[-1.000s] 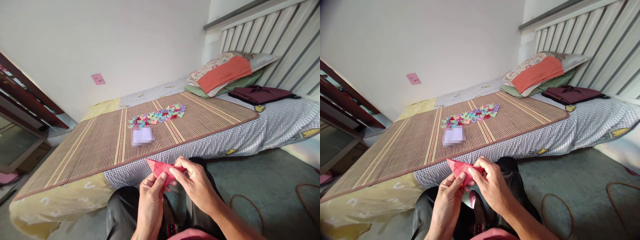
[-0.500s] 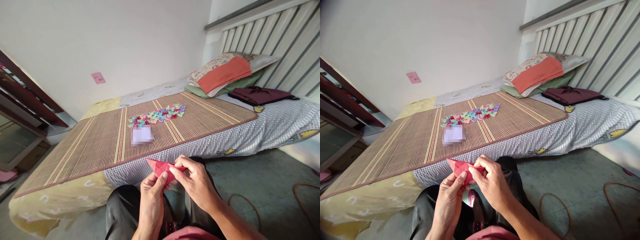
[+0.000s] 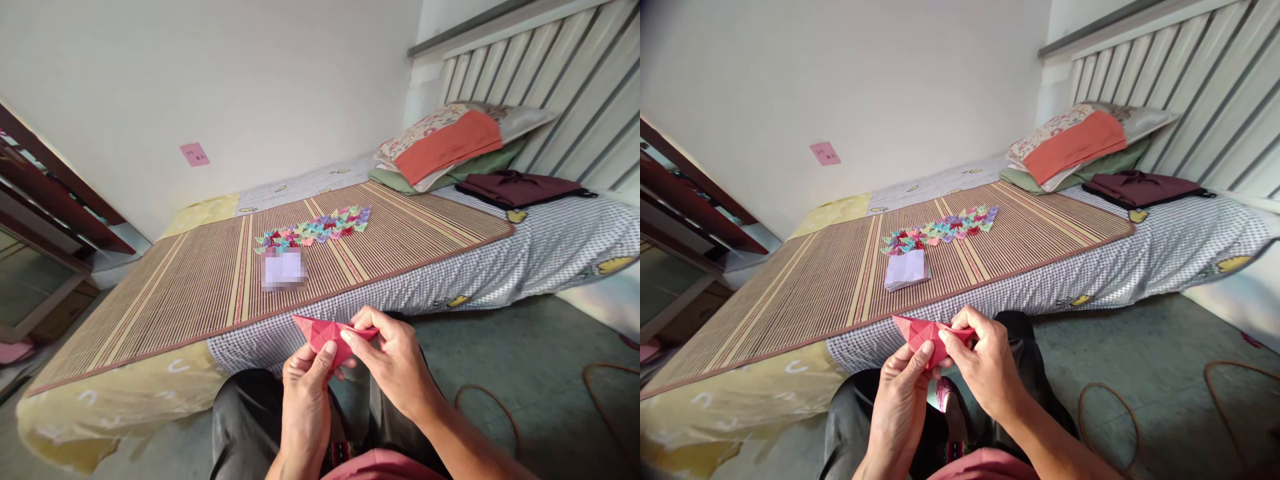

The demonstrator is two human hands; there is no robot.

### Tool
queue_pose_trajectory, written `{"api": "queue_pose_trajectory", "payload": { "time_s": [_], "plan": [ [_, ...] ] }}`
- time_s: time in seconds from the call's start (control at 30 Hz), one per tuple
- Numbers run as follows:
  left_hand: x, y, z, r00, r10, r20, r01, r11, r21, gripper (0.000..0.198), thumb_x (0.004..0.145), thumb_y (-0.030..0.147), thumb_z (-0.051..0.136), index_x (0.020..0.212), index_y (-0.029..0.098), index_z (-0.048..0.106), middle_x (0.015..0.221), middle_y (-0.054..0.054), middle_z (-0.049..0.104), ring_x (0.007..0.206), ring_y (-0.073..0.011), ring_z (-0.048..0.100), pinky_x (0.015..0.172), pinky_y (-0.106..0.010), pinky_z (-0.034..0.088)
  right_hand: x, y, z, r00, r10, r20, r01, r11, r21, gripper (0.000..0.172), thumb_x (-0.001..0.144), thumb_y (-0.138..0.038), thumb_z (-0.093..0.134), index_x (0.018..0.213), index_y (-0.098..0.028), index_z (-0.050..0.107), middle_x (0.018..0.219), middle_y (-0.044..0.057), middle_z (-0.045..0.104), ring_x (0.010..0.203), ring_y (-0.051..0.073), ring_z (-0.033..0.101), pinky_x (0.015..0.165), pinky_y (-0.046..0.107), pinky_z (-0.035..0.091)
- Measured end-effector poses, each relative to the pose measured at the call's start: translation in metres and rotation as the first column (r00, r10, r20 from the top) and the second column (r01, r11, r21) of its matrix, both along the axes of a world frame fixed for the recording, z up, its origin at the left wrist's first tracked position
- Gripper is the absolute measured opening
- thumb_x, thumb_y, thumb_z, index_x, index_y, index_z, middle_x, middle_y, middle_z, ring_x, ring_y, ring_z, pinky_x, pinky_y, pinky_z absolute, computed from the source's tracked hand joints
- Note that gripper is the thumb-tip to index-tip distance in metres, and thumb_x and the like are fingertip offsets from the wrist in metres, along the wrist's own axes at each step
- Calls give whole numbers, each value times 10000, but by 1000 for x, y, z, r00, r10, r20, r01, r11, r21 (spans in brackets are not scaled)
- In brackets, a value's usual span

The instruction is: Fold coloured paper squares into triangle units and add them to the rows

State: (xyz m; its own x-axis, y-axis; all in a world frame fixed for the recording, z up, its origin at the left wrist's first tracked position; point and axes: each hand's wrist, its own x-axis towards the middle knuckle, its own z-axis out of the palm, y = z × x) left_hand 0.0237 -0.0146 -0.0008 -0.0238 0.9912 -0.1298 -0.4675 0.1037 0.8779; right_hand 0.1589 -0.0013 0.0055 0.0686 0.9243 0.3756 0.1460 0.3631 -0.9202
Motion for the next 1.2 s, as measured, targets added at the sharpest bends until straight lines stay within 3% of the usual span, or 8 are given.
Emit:
{"api": "queue_pose_trajectory", "payload": {
  "time_s": [0.27, 0.47, 0.57, 0.63, 0.77, 0.93, 1.03, 1.2],
  "plan": [
    [-1, 3, -1, 994, 101, 30, -101, 995, 18, 221, 719, 325, 931, 795, 146, 826, 715, -34, 761, 591, -125, 639, 601, -220, 522, 3, 4, -13, 987, -92, -134, 93, 996, -1, 125, 916, -274, 715, 872, -212, 615, 773, 4, 687, 675, 151, 656, 636, 250, 545],
    [-6, 6, -6, 985, 169, 30, -169, 986, 1, 240, 689, 324, 952, 746, 151, 794, 644, 3, 706, 556, -114, 630, 592, -216, 520, 21, 7, -13, 984, -90, -156, 86, 996, -34, 171, 954, -373, 702, 974, -205, 677, 833, 30, 726, 702, 165, 687, 678, 279, 583],
    [-6, 8, -7, 982, 189, 28, -190, 982, 12, 245, 677, 322, 958, 742, 152, 794, 661, -4, 720, 560, -117, 633, 544, -204, 483, 24, 7, -11, 983, -48, -175, 26, 992, -127, 354, 967, -541, 653, 1012, -193, 703, 814, 40, 728, 678, 175, 685, 665, 298, 586],
    [-5, 7, -6, 984, 178, 15, -179, 984, 24, 242, 696, 336, 946, 777, 153, 810, 697, -18, 742, 574, -119, 634, 570, -211, 500, 22, 7, -10, 979, 45, -200, -82, 981, -176, 461, 927, -633, 658, 992, -180, 714, 763, 39, 718, 679, 188, 689, 653, 301, 577],
    [-5, 2, -6, 989, 111, -95, -104, 992, 78, 249, 753, 382, 910, 821, 154, 837, 687, -33, 746, 596, -131, 617, 624, -232, 529, 20, 10, -4, 954, 243, -174, -278, 936, -217, 373, 889, -522, 746, 1008, -168, 740, 881, 64, 769, 823, 211, 723, 742, 306, 576],
    [-4, -3, -9, 961, 56, -271, -21, 991, 131, 265, 781, 412, 891, 786, 153, 834, 636, -29, 716, 598, -150, 609, 619, -245, 522, 22, 10, 8, 971, 225, 80, -212, 967, -144, 153, 950, -332, 694, 918, -187, 728, 791, 4, 696, 716, 155, 615, 665, 262, 492],
    [-2, -3, -8, 965, 44, -259, -11, 992, 128, 301, 765, 439, 899, 767, 150, 816, 634, -27, 710, 577, -142, 597, 599, -240, 513, 15, 7, 8, 967, 218, 134, -212, 976, -57, 297, 1010, -288, 591, 726, -203, 583, 646, -42, 548, 599, 124, 495, 571, 242, 398],
    [0, -6, -9, 969, 62, -239, -34, 992, 120, 302, 768, 437, 901, 736, 161, 782, 612, -26, 717, 582, -133, 624, 620, -221, 508, 11, 9, -2, 992, 62, 112, -64, 998, 10, 329, 1025, -322, 568, 716, -212, 532, 606, -61, 445, 541, 112, 404, 525, 239, 333]
  ]
}}
